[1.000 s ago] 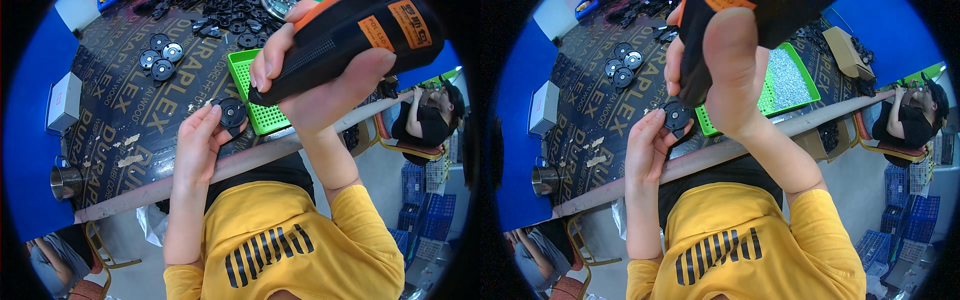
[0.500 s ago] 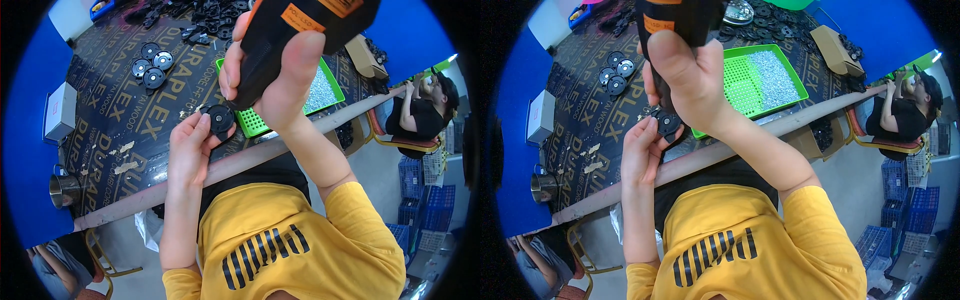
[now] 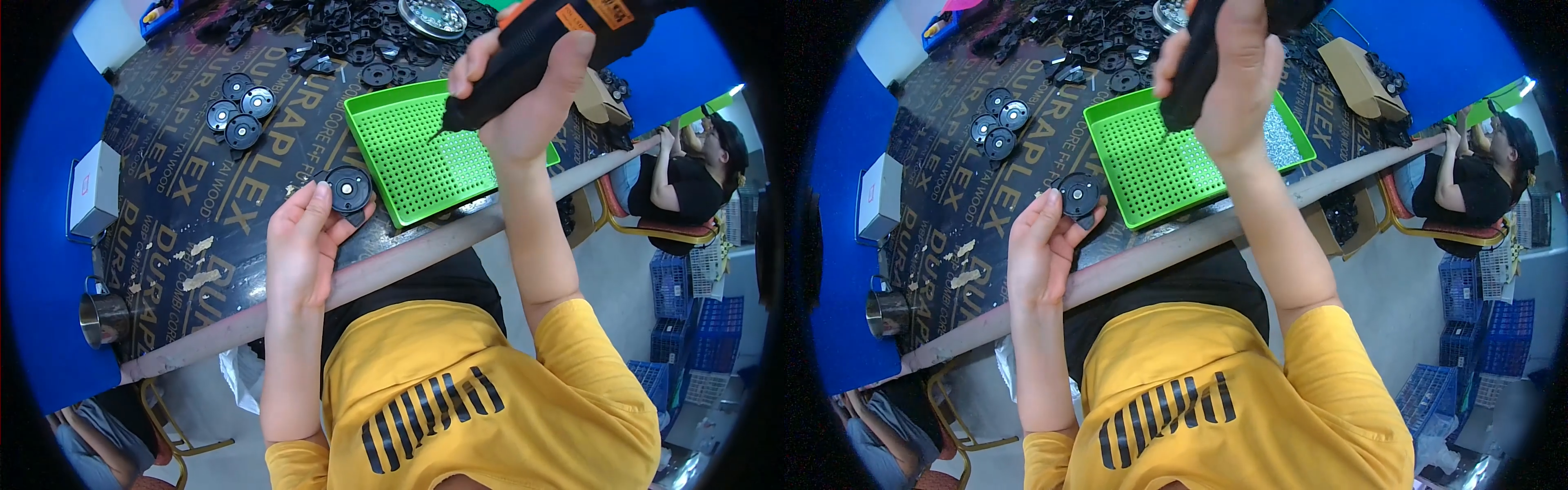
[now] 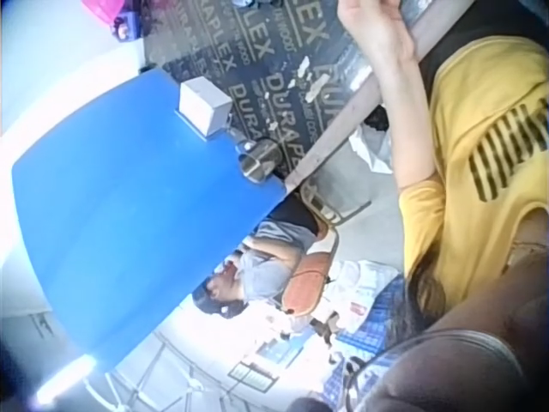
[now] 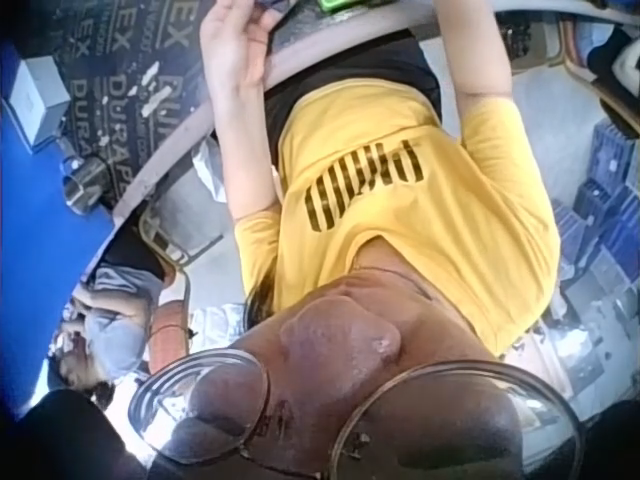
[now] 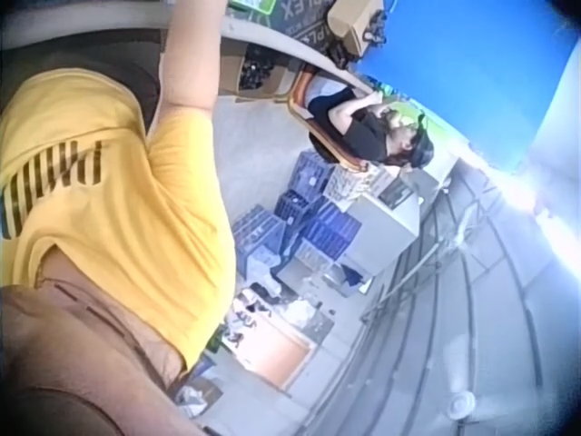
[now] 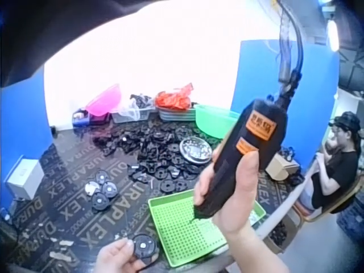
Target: The person fastens screws into small circular plastic components using an electric screwdriver at a factory workbench.
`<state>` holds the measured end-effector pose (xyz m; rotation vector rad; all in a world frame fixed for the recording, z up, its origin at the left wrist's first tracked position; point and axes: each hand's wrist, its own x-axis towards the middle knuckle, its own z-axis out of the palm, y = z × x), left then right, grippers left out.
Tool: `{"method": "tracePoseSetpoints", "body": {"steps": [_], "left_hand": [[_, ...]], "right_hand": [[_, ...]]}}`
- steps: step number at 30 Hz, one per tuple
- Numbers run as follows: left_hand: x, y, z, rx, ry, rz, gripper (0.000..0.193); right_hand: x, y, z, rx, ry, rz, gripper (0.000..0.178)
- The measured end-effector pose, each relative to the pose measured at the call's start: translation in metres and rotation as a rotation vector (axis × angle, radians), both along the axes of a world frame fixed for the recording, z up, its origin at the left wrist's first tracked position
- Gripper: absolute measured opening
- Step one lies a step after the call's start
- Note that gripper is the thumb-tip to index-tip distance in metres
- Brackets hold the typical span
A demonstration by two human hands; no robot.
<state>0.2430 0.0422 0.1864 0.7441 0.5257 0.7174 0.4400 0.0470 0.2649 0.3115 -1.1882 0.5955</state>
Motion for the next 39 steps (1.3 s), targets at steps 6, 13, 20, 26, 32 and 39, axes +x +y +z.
{"method": "tracePoseSetpoints", "body": {"steps": [6, 13, 20, 26, 32, 39], "left_hand": [[-0.003, 0.000, 0.002, -0.061, -0.066, 0.008, 0.025], [-0.004, 0.000, 0.002, -0.073, -0.080, 0.008, 0.025], [-0.004, 0.000, 0.002, -0.072, -0.086, 0.002, 0.026], [-0.004, 0.000, 0.002, -0.053, -0.065, -0.010, 0.026], [-0.004, 0.000, 0.002, -0.052, -0.065, -0.008, 0.026], [-0.004, 0.000, 0.001, -0.054, -0.069, -0.012, 0.026]], "right_hand": [[0.028, -0.045, -0.018, -0.748, -0.228, -0.918, 0.059], [0.027, -0.044, -0.022, -0.767, -0.216, -0.938, 0.059], [0.026, -0.044, -0.022, -0.774, -0.219, -0.964, 0.059], [0.025, -0.044, -0.022, -0.771, -0.215, -0.966, 0.059], [0.026, -0.043, -0.023, -0.773, -0.207, -0.971, 0.060], [0.027, -0.043, -0.024, -0.764, -0.214, -0.959, 0.061]]}}
